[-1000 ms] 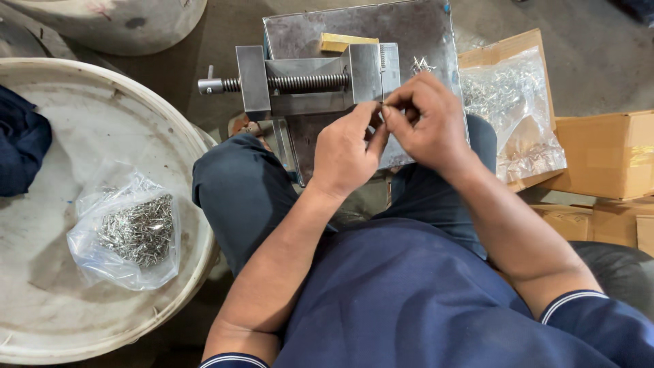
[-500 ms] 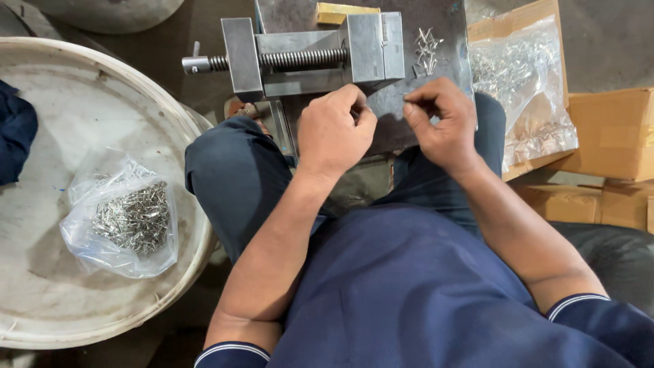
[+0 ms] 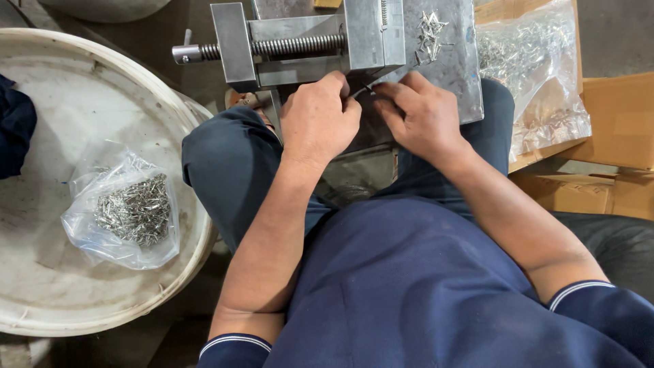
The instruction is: The person sits on the floor and uses a bench vise to assemble small metal fasteners. They place a fastener into the vise jaws, tighten the screw to secure it, and then manipulate it with their hands before removing it and placing it on the workbench. This process is repeated for multiple fasteners.
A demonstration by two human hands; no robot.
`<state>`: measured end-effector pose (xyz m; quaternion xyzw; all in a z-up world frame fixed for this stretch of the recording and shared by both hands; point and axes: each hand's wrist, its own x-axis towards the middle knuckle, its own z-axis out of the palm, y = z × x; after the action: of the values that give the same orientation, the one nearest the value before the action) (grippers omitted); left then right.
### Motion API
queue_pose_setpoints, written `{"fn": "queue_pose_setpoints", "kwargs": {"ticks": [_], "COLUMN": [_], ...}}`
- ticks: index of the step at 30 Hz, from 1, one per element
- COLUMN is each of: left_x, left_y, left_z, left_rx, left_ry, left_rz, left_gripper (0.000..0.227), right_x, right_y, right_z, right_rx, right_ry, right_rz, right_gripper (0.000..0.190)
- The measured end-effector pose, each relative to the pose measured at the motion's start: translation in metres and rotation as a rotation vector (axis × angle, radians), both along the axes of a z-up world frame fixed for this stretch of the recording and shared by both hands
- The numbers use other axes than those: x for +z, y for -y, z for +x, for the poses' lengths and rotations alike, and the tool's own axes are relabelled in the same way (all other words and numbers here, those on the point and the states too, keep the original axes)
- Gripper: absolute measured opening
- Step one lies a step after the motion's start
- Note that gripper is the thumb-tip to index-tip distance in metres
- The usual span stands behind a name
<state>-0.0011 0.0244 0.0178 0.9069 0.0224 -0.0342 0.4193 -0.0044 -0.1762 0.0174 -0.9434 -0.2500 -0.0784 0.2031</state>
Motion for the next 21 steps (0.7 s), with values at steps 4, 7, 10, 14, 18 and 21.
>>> {"fn": "queue_pose_setpoints", "kwargs": {"ticks": [4, 7, 10, 14, 18, 21], "left_x": [-0.003, -0.003, -0.003, -0.004, -0.016, -0.020], "left_y": [0.000, -0.004, -0.001, 0.010, 0.008, 0.008], "left_z": [-0.001, -0.002, -0.005, -0.005, -0.019, -0.021], "left_rx": [-0.075, -0.163, -0.281, -0.329, -0.246, -0.176], "left_ry": [0.065, 0.061, 0.186, 0.327, 0.244, 0.299], "left_rz": [0.009, 0.007, 0.068, 0.137, 0.107, 0.047], "left_gripper": [0.017, 0.019, 0.032, 0.036, 0.031, 0.027], "right_x": [-0.002, -0.002, -0.004, -0.003, -0.007, -0.005], "right_y": [-0.001, -0.005, -0.003, 0.015, 0.031, 0.039], "right_z": [0.007, 0.013, 0.010, 0.001, -0.010, -0.008], "right_rx": [-0.017, 0.016, 0.056, 0.079, 0.051, 0.001], "right_ry": [-0.029, -0.014, 0.009, -0.003, -0.042, -0.168], "right_rz": [-0.005, -0.032, -0.060, 0.049, 0.219, 0.300], "right_gripper": [0.013, 0.012, 0.013, 0.012, 0.009, 0.010]}}
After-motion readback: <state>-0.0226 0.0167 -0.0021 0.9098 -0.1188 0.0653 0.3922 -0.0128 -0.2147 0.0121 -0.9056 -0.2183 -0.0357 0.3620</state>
